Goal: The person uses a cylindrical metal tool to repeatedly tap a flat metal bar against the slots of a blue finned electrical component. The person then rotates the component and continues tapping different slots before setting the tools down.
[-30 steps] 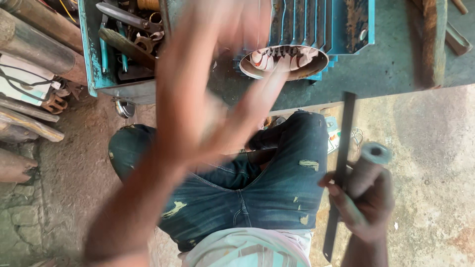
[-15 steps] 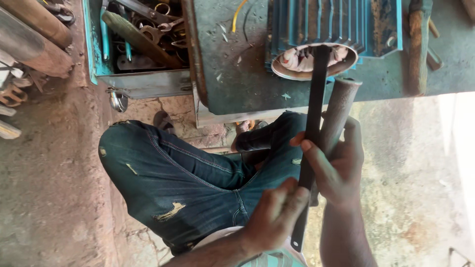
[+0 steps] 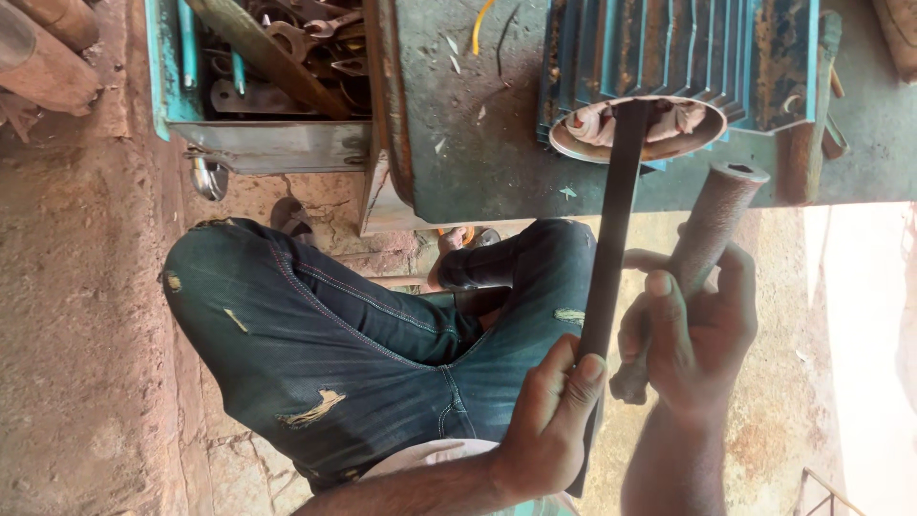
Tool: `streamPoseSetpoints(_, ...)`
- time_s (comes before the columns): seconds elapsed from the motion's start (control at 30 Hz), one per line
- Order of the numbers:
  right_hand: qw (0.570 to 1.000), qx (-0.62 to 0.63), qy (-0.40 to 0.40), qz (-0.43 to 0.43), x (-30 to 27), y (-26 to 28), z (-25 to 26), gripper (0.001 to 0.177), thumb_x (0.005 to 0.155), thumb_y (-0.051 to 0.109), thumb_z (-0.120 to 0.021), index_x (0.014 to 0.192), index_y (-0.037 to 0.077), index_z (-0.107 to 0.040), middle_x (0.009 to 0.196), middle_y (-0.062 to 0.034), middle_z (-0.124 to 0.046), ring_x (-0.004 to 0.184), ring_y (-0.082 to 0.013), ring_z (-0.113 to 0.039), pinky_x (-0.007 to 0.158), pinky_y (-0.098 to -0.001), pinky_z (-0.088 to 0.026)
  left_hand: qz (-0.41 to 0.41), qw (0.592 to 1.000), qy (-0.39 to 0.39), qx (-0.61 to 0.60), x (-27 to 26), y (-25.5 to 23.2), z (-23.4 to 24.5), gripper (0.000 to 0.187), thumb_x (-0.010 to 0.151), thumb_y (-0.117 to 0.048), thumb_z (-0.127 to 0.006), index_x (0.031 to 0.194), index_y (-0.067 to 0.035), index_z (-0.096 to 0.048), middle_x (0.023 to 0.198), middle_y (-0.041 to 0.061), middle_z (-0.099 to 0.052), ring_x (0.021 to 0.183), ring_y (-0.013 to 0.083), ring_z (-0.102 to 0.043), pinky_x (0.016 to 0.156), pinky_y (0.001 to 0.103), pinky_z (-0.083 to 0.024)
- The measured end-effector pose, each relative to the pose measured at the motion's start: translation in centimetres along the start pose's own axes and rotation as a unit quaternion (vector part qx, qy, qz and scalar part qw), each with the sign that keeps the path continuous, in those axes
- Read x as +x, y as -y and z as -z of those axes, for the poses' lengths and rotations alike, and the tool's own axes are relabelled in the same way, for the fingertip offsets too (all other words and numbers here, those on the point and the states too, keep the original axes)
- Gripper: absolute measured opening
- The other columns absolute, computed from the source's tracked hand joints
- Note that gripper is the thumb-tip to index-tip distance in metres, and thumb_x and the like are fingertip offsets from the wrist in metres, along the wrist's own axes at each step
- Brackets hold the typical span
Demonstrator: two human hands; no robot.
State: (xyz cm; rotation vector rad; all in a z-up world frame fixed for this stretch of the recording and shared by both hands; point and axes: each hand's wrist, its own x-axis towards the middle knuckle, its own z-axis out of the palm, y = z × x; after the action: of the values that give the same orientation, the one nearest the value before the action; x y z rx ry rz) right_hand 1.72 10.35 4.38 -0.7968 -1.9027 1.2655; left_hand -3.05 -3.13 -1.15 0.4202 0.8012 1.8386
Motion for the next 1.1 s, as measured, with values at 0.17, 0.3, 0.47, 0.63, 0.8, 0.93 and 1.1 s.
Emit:
streamPoseSetpoints(0.17,1.0,0.011,0.015,-0.002,-0.5,-0.7,0.2,0.038,0.109,0.005,-0.056,0.139,-0.007,-0.037,0.106,-0.0267,-0.072,0.05,-0.0082,-0.057,0.04,-0.0194,-0.04,0.004,1.0,-0.007,0.0,-0.1,0.0,0.0,0.033,0.114,-0.035,-0.042,0.102,-0.006,-0.05,0.075,-0.006,-0.043,0.066,0.004,-0.038,0.058,0.024,-0.033)
streamPoseSetpoints(0.3,1.0,0.01,0.005,-0.011,-1.1,-0.7,0.1,0.039,0.108,0.004,-0.056,0.14,-0.008,-0.037,0.106,-0.0257,-0.07,0.051,-0.008,-0.057,0.041,-0.0201,-0.04,-0.016,1.0,-0.003,-0.007,0.0,0.1,-0.1,0.032,0.116,-0.035,-0.042,0.105,-0.007,-0.051,0.079,-0.006,-0.042,0.07,0.0038,-0.037,0.061,0.024,-0.033)
streamPoseSetpoints(0.47,1.0,-0.007,0.006,0.014,-1.2,-0.1,0.7,0.036,0.108,0.003,-0.055,0.138,-0.01,-0.038,0.105,-0.0244,-0.071,0.051,-0.0078,-0.057,0.039,-0.02,-0.04,0.031,0.997,-0.011,-0.065,-0.1,0.5,-0.3,0.029,0.114,-0.034,-0.044,0.097,-0.011,-0.046,0.07,-0.007,-0.04,0.059,0.0024,-0.036,0.051,0.022,-0.03)
streamPoseSetpoints(0.63,0.991,-0.085,0.01,0.098,-0.7,1.5,1.2,0.032,0.112,0.005,-0.055,0.136,-0.016,-0.05,0.096,-0.0203,-0.066,0.052,-0.0078,-0.059,0.042,-0.0221,-0.042,0.056,0.987,0.001,-0.149,-0.4,0.4,-0.5,0.027,0.114,-0.031,-0.045,0.096,-0.012,-0.044,0.066,-0.008,-0.038,0.053,0.0014,-0.034,0.046,0.021,-0.027)
streamPoseSetpoints(0.8,0.975,-0.12,-0.049,0.179,1.1,3.3,1.6,0.036,0.104,0.012,-0.055,0.127,-0.016,-0.049,0.092,-0.0167,-0.064,0.049,-0.0064,-0.059,0.041,-0.0224,-0.042,0.064,0.981,0.004,-0.184,-0.6,-0.3,-0.9,0.028,0.115,-0.033,-0.045,0.095,-0.013,-0.043,0.063,-0.007,-0.038,0.047,0.0017,-0.032,0.04,0.022,-0.026)
streamPoseSetpoints(0.93,0.917,-0.34,0.029,0.206,2.6,2.6,1.2,0.044,0.103,0.009,-0.063,0.141,-0.011,-0.053,0.098,-0.0226,-0.069,0.078,-0.0263,-0.068,0.064,-0.0344,-0.055,0.084,0.98,-0.002,-0.181,-0.9,-1.1,-1.0,0.03,0.113,-0.036,-0.043,0.094,-0.013,-0.043,0.059,-0.007,-0.037,0.04,0.003,-0.033,0.033,0.022,-0.025)
streamPoseSetpoints(1.1,0.895,-0.407,0.09,0.158,2.8,0.8,1.9,0.057,0.101,0.011,-0.072,0.152,-0.001,-0.051,0.103,-0.0212,-0.073,0.093,-0.0298,-0.076,0.074,-0.0388,-0.059,0.091,0.983,-0.016,-0.157,-0.7,-1.8,-0.5,0.031,0.113,-0.036,-0.044,0.094,-0.012,-0.044,0.061,-0.006,-0.037,0.041,0.0041,-0.034,0.034,0.024,-0.026)
